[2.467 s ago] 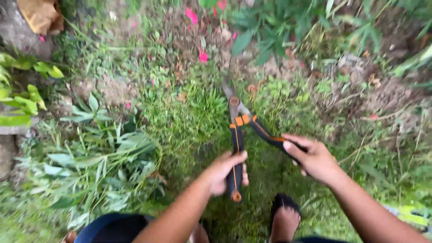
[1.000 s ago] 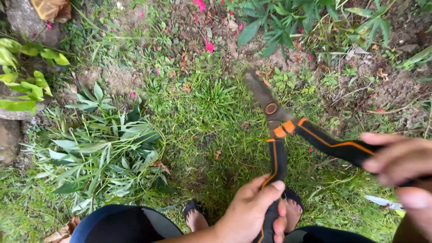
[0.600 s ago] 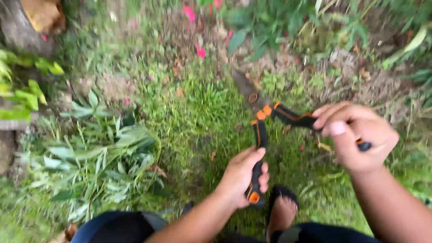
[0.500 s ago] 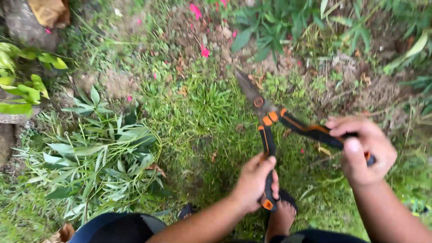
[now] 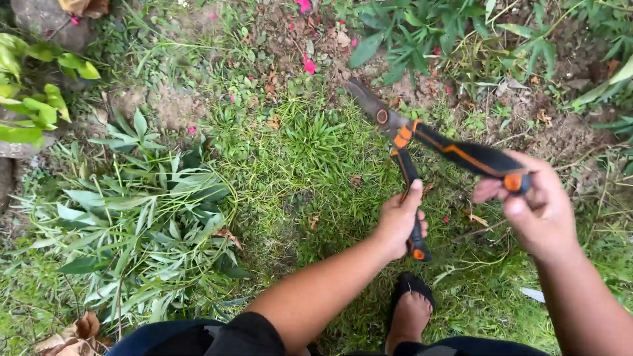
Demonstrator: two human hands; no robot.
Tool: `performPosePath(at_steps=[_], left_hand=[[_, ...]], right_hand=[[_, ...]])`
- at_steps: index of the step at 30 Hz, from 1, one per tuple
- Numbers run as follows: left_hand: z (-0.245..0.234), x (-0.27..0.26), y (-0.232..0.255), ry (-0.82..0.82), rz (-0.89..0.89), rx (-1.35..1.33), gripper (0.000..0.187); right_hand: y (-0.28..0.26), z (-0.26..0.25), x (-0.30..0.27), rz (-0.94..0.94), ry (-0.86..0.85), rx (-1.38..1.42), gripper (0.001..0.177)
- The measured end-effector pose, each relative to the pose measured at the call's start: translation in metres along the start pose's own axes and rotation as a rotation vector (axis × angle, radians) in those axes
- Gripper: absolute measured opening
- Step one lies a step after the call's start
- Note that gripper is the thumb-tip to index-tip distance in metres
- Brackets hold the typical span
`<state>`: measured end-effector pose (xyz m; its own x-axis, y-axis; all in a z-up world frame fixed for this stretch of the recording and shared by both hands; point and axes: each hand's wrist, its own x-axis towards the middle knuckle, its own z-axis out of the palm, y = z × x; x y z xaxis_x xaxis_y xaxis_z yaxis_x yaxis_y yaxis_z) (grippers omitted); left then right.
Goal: The person uses garden shears to trim grass and weeds in a garden bed. They occasionally use their hands to pull weeds and gather cut plant material into a pile.
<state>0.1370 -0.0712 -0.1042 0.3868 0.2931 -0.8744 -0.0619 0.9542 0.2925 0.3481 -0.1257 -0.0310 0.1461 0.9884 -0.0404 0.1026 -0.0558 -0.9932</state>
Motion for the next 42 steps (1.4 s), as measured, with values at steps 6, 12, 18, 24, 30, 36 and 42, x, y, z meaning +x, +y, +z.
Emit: performPosePath(at_steps=[6,12,18,24,30,36,42], left_hand=[[0.038,0.002,0.007,-0.040,0.117,-0.143,0.042],[0.027,0.001,-0.040,-0.119,0.134,0.050,0.044],[-0.023,0.029,-0.037,-0.311,0.167,0.515,0.068],[-0.015,0.008,-0.022,-0.336,-0.026,0.140,0.074],[-0.006,0.000,-0.025,-0.198,-0.039,-0.071,0.042],[-0.008,-0.089,0.059,-0.205,0.205,0.384,0.133],[0.008,-0.161,0.122,-0.484,0.566,0.989,0.140]], right_hand=[[0.012,0.040,0.055,0.741,-0.075,0.064,0.117],[0.073,0.085,0.101,0.853,-0.063,0.398,0.096],[0.052,0.091,0.118,0.786,-0.013,0.134,0.100],[0.079,0.103,0.103,0.742,0.081,0.161,0.085],[0.001,0.061,0.090,0.371,0.017,-0.231,0.107],[-0.008,0.035,0.073,-0.270,-0.033,0.090,0.022],[-0.030,0.013,0.121,-0.311,0.138,0.406,0.021]])
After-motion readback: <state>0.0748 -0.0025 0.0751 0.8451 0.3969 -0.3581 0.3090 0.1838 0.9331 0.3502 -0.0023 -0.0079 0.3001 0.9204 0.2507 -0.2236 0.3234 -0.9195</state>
